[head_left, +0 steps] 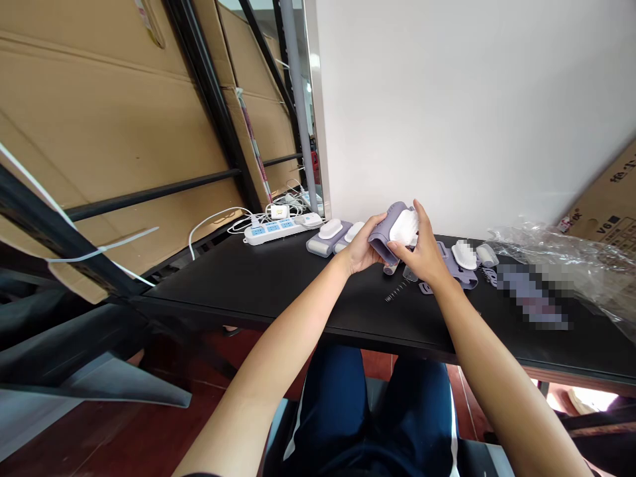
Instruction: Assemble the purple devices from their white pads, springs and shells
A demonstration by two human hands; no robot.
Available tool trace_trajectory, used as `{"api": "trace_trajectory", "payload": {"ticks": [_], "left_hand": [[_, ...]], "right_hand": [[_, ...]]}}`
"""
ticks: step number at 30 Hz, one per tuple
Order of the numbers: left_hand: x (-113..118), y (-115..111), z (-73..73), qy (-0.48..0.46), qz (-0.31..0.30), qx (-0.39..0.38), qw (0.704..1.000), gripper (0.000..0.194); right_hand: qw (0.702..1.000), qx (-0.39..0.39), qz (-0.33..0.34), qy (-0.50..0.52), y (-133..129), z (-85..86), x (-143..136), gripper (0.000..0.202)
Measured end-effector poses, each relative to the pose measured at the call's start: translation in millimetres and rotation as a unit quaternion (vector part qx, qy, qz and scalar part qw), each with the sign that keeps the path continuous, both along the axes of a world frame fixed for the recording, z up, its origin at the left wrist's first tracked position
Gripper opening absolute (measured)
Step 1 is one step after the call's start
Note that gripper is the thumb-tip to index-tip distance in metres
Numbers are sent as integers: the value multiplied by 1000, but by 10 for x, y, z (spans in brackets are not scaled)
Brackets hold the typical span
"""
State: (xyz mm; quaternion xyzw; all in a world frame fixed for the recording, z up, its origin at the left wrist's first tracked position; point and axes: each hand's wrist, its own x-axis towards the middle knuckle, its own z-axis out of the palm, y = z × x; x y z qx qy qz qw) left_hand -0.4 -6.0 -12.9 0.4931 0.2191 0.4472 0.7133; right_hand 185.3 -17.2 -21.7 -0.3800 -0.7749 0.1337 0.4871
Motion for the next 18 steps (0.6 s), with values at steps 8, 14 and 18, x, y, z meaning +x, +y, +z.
{"api": "trace_trajectory", "payload": {"ticks": [8,14,18], "left_hand": [[2,-52,14,58,-36,14,998,58],[-9,-52,32,62,-45,13,997,52],[-16,-28,25,74,-60,19,995,55]], "right_hand": [[999,39,2,15,-40,55,-23,99],[997,66,-32,0,-57,80,-57,69],[996,68,-51,11,-46,62,-42,63]]}}
